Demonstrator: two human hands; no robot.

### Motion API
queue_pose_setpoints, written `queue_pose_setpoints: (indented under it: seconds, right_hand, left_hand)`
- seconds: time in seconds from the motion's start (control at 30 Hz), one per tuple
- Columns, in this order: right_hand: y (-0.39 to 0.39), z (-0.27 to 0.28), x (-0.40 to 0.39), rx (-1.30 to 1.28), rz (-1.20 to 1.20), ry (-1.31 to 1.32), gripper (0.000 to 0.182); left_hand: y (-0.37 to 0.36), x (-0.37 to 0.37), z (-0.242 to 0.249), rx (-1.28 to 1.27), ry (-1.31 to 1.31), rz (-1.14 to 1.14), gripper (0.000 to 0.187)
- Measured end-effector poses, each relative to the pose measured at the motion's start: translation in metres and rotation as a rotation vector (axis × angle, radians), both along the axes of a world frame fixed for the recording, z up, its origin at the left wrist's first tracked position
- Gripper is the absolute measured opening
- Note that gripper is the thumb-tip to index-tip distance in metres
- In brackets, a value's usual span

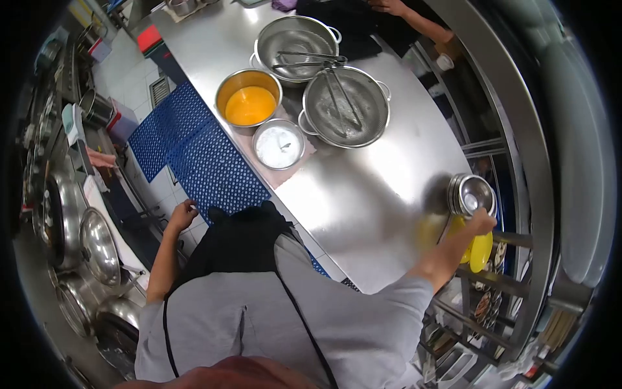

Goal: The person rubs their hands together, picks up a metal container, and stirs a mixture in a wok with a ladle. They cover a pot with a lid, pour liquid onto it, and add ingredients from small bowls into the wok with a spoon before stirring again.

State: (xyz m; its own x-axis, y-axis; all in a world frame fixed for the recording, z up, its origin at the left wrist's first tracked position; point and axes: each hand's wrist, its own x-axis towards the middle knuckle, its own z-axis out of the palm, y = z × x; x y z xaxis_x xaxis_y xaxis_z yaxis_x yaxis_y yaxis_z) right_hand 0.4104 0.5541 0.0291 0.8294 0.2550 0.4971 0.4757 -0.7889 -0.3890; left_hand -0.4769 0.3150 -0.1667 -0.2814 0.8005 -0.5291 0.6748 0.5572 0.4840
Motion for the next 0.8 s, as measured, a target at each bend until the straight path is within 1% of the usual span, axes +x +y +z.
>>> queue_pose_setpoints:
  seconds: [0.03, 0.07, 0.1, 0.13, 0.17, 0.2, 0.23, 0.27, 0.3, 0.33, 0.37, 0.4, 0.47, 0.5, 0.53, 0.57, 0.6, 0.67, 0.7, 0.77, 0.8]
  right_hand:
    - [-0.006, 0.005, 0.007, -0.007, 0.078, -0.006, 0.031]
    - [-0.008, 0.009, 0.017, -0.017, 0.170, -0.010, 0.031]
    - [0.001, 0.009, 0.031, -0.056, 0.211, -0.002, 0.031]
    - [0.009, 0.008, 0.048, -0.094, 0.254, 0.006, 0.033]
    - [0.020, 0.015, 0.033, 0.116, 0.458, 0.273, 0.034]
    - [0.031, 0.023, 0.016, 0.337, 0.603, 0.561, 0.039]
    - [0.035, 0.047, -0.030, 0.256, 0.744, 0.511, 0.032]
    - [0.038, 0.090, -0.110, 0.155, 0.682, 0.602, 0.030]
    - [0.063, 0.088, -0.118, 0.309, 0.778, 0.814, 0.031]
    - [0.093, 0.084, -0.096, 0.236, 0.971, 0.842, 0.037]
    - [0.117, 0.089, -0.117, 0.152, 1.173, 0.704, 0.045]
    - [0.129, 0.105, -0.166, 0.125, 1.237, 0.714, 0.047]
    - [0.121, 0.152, -0.308, 0.085, 1.353, 0.717, 0.052]
    - [0.125, 0.167, -0.356, -0.016, 1.362, 0.700, 0.057]
    - [0.135, 0.170, -0.400, 0.042, 1.403, 0.671, 0.060]
    - [0.126, 0.182, -0.462, 0.021, 1.585, 0.799, 0.048]
    - [0.115, 0.194, -0.517, -0.011, 1.768, 0.931, 0.036]
    - [0.149, 0.190, -0.587, -0.194, 1.939, 1.092, 0.022]
    - [0.128, 0.194, -0.650, -0.247, 2.082, 1.170, 0.019]
    - [0.100, 0.201, -0.753, -0.452, 2.286, 1.258, 0.025]
    - [0.105, 0.196, -0.791, -0.495, 2.287, 1.263, 0.031]
  left_hand:
    - [0.003, 0.000, 0.009, -0.033, -0.008, 0.010, 0.039]
    - [0.004, -0.002, 0.007, 0.037, -0.010, -0.015, 0.039]
    - [0.001, -0.008, 0.003, 0.101, -0.003, -0.019, 0.038]
    - [-0.002, -0.010, -0.002, 0.292, 0.013, -0.030, 0.036]
    - [0.004, -0.010, 0.018, 0.255, 0.022, 0.019, 0.037]
    - [0.003, -0.021, 0.011, 0.339, -0.028, 0.027, 0.035]
    - [0.011, -0.019, 0.058, 0.298, 0.002, 0.007, 0.038]
    - [0.009, -0.025, 0.073, 0.418, 0.007, 0.079, 0.032]
    - [0.006, -0.035, 0.087, 0.488, 0.050, 0.120, 0.033]
    - [0.003, -0.040, 0.112, 0.508, 0.073, 0.216, 0.032]
    - [0.000, -0.051, 0.135, 0.536, 0.092, 0.301, 0.032]
    - [-0.009, -0.067, 0.148, 0.602, 0.156, 0.379, 0.030]
    - [-0.034, -0.102, 0.175, 0.712, 0.308, 0.553, 0.027]
    - [-0.051, -0.125, 0.177, 0.759, 0.408, 0.633, 0.026]
    - [-0.069, -0.138, 0.197, 0.708, 0.419, 0.786, 0.026]
    - [-0.091, -0.160, 0.200, 0.716, 0.588, 0.835, 0.029]
    - [-0.115, -0.182, 0.202, 0.666, 0.592, 0.970, 0.027]
    - [-0.168, -0.221, 0.195, 0.653, 0.781, 1.094, 0.034]
    - [-0.191, -0.236, 0.190, 0.563, 0.852, 1.178, 0.038]
    - [-0.227, -0.257, 0.180, 0.364, 0.961, 1.331, 0.047]
    - [-0.238, -0.265, 0.178, 0.317, 0.888, 1.398, 0.050]
